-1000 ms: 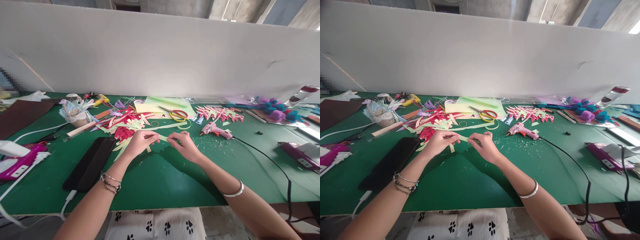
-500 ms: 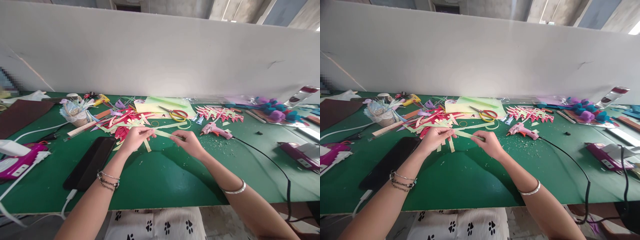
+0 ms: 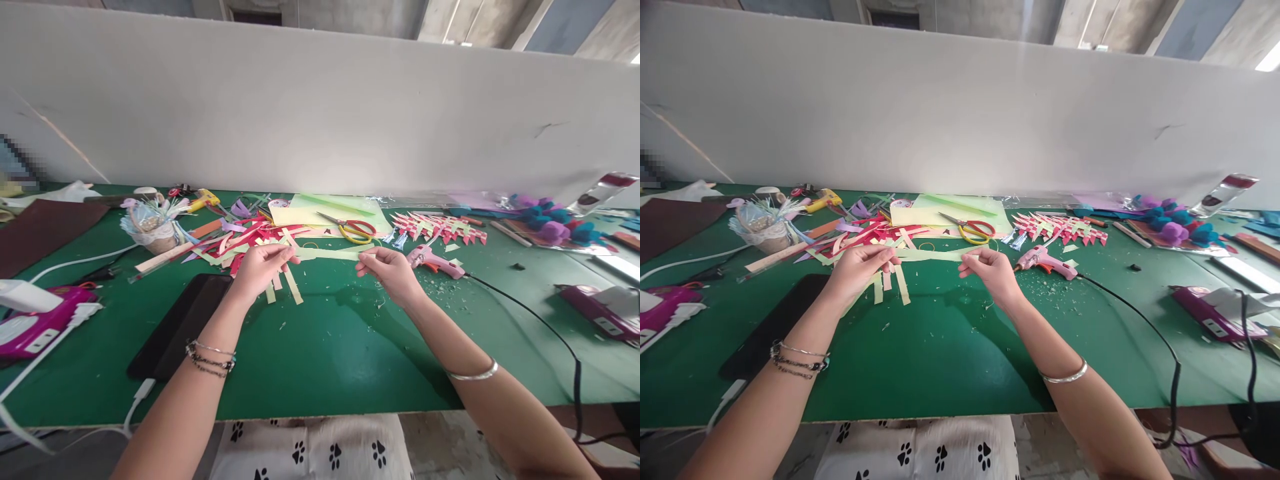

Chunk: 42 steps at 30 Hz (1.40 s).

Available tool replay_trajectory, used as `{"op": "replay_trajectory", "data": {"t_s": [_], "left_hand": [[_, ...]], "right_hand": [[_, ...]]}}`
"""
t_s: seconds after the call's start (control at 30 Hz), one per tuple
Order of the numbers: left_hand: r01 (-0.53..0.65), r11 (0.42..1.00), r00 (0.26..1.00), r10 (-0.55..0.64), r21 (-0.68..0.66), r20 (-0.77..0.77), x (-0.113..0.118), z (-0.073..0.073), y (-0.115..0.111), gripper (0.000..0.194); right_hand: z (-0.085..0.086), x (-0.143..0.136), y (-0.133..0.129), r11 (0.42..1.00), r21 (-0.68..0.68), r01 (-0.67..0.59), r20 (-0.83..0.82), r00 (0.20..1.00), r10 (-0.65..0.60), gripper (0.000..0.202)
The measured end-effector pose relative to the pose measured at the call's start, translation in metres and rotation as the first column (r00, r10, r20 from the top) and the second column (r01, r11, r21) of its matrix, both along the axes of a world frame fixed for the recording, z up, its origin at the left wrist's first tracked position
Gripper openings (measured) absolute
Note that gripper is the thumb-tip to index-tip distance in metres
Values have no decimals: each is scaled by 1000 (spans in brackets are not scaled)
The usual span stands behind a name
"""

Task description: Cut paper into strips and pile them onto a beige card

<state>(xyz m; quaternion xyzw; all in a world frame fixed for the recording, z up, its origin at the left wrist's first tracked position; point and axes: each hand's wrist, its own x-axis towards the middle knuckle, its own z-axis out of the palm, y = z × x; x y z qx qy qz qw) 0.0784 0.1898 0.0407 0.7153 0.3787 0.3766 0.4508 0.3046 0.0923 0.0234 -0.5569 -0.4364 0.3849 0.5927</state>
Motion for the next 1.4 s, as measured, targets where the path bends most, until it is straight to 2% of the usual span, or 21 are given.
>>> {"op": "replay_trajectory", "data": {"t_s": [0.2,0.33,0.4,0.47,0.57,0.63,0.87,1.0,1.07,1.13,1.2,1.23,1.33,1.4], "left_hand": [[-18,1000,999,18,13,26,-3,-1,5,31],[-37,999,999,36,32,37,-3,0,6,28],[-40,999,998,38,37,40,-3,1,5,26],[-44,998,998,43,39,47,-2,2,4,25],[-66,997,996,63,45,67,-2,3,3,24],[-77,996,994,74,38,77,-2,4,2,24],[-53,997,997,55,-47,58,-5,2,4,32],[-59,995,998,58,-75,-17,-6,4,4,38],[-65,997,992,62,-28,-106,-5,4,3,39],[-100,989,975,119,106,-187,-3,3,2,37],[-114,954,954,183,276,-239,1,0,0,34],[-97,933,943,197,346,-269,4,-3,-1,33],[25,883,897,187,468,-400,10,-12,-4,28],[75,859,868,193,506,-458,12,-16,-5,25]], "right_hand": [[0,3,2,999,-27,19,-193,981,-24,34],[1,3,1,1000,-17,3,-215,977,-6,34],[1,3,1,1000,-9,15,-147,989,-16,33],[1,3,1,999,5,51,-13,999,-51,31],[3,3,0,995,39,94,204,974,-100,30],[5,2,-1,994,60,90,284,953,-104,31],[13,-2,-8,990,110,93,386,913,-129,32],[13,0,-8,996,77,43,394,917,-70,31],[10,1,-6,1000,25,10,405,914,-19,30],[7,2,-3,998,-62,-15,439,897,41,25],[2,0,-1,988,-156,-4,553,828,91,19],[0,-1,0,980,-196,26,643,759,108,18],[-1,-3,6,951,-253,180,887,436,153,20],[1,-4,14,947,-240,213,948,260,182,24]]}}
